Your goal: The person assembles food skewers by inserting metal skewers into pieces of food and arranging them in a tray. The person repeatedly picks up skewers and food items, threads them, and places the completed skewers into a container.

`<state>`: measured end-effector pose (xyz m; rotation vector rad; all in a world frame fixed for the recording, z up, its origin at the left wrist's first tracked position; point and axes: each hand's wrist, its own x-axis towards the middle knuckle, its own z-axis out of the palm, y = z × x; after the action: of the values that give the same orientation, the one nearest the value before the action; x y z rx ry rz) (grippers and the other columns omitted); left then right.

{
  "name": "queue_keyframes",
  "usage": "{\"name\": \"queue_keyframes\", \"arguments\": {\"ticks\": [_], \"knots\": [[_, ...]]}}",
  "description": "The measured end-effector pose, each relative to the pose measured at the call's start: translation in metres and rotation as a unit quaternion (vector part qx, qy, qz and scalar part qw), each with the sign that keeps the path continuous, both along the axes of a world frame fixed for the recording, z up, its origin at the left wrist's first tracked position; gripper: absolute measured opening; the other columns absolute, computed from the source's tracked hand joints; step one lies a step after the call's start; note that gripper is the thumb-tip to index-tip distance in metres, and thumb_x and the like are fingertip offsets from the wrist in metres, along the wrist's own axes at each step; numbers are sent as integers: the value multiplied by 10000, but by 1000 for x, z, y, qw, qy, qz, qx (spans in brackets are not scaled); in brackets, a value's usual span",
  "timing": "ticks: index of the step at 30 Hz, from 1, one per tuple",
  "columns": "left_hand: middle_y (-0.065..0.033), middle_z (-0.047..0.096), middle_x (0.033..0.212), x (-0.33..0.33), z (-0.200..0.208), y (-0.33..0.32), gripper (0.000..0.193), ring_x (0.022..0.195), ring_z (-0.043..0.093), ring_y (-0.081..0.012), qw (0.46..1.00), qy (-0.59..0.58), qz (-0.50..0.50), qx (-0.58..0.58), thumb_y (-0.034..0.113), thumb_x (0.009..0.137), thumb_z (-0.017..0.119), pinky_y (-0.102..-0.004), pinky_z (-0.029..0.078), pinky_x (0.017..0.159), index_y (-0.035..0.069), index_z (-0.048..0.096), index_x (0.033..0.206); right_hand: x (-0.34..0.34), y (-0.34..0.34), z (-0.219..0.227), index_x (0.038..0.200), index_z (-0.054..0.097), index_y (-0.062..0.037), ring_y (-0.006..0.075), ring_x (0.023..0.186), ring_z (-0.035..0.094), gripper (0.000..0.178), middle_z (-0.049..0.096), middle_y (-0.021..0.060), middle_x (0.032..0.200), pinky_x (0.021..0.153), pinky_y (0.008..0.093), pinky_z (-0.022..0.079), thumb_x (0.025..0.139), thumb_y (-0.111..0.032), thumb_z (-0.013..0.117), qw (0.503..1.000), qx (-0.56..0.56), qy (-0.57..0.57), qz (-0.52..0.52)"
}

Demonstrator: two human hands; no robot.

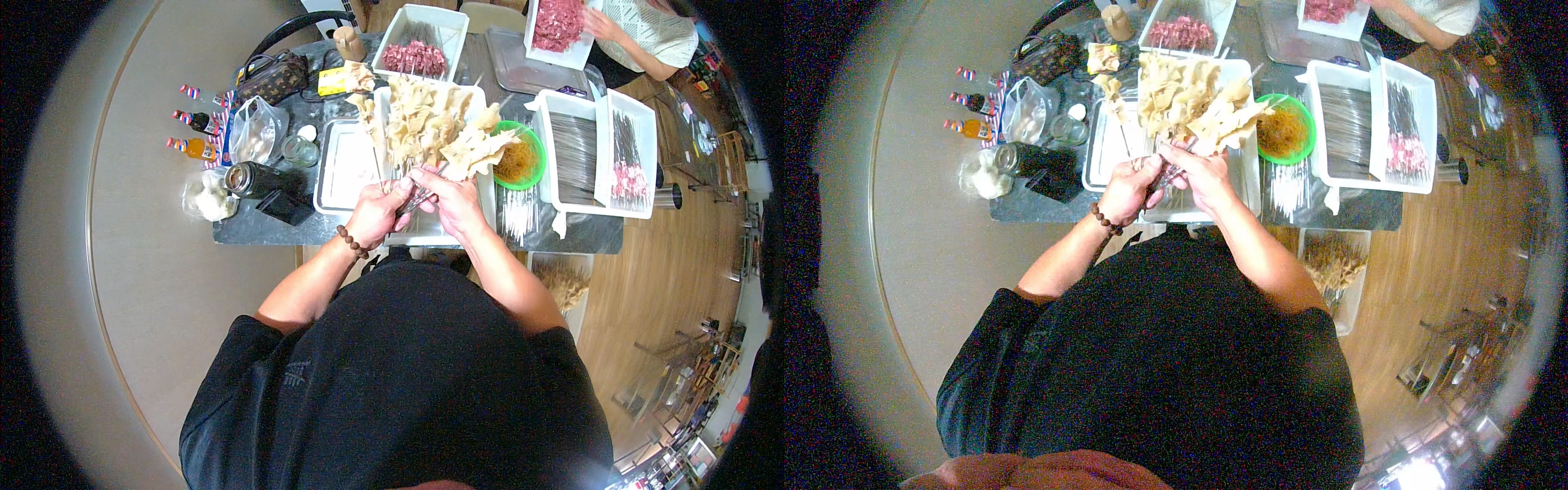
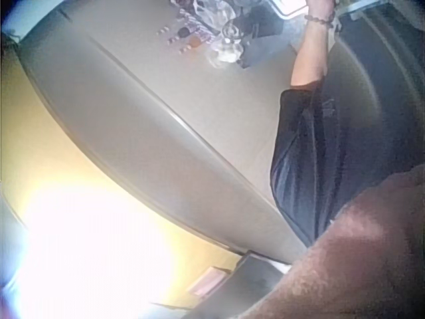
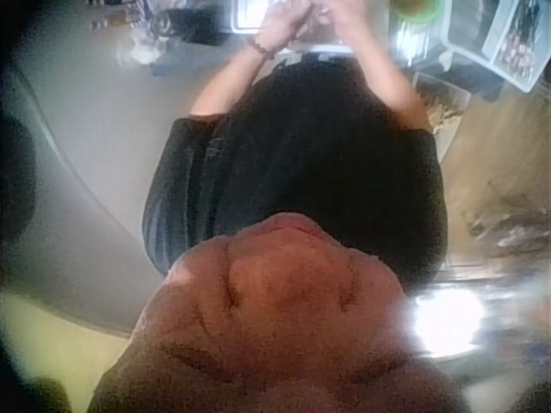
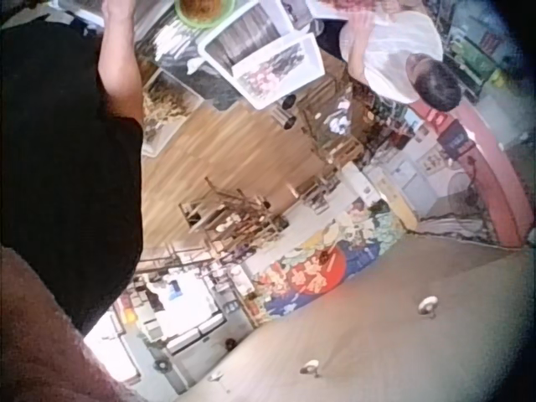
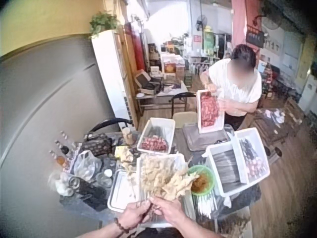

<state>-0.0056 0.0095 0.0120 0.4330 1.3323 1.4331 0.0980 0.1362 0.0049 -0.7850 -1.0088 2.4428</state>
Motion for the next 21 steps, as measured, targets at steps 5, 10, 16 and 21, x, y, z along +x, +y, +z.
{"name": "queue_keyframes", "arguments": {"ticks": [5,10,16,21], "knots": [[-79,731,879,-3,-2,-1,395,515,493,-94,1000,-8,7,-4,323,1089,483,-236,365,460,-1,687,997,-3,-1,-3,937,680,-38,57,497,479,123,604,-5,722,404,202,319,910,-139,745,1000,-7,10,14],[-60,702,802,-2,-1,-1,373,502,487,-92,999,31,-21,-21,332,1076,520,-239,365,453,16,670,945,-7,3,5,1034,667,-15,71,546,517,184,624,12,748,442,207,353,913,-133,737,997,-9,-5,74],[-61,699,785,-4,-11,-3,391,500,484,-93,999,38,-25,-17,358,1079,507,-240,372,453,19,666,970,-8,2,-4,887,666,-25,83,492,507,123,624,27,725,377,223,307,884,-120,744,998,-43,-30,24],[-65,700,783,-4,-8,-2,407,496,477,-95,1000,21,-4,-4,372,1084,488,-239,370,454,17,668,998,-6,3,-4,941,702,-13,108,485,514,145,648,39,744,380,235,330,907,-152,719,998,-66,-8,22]]}}
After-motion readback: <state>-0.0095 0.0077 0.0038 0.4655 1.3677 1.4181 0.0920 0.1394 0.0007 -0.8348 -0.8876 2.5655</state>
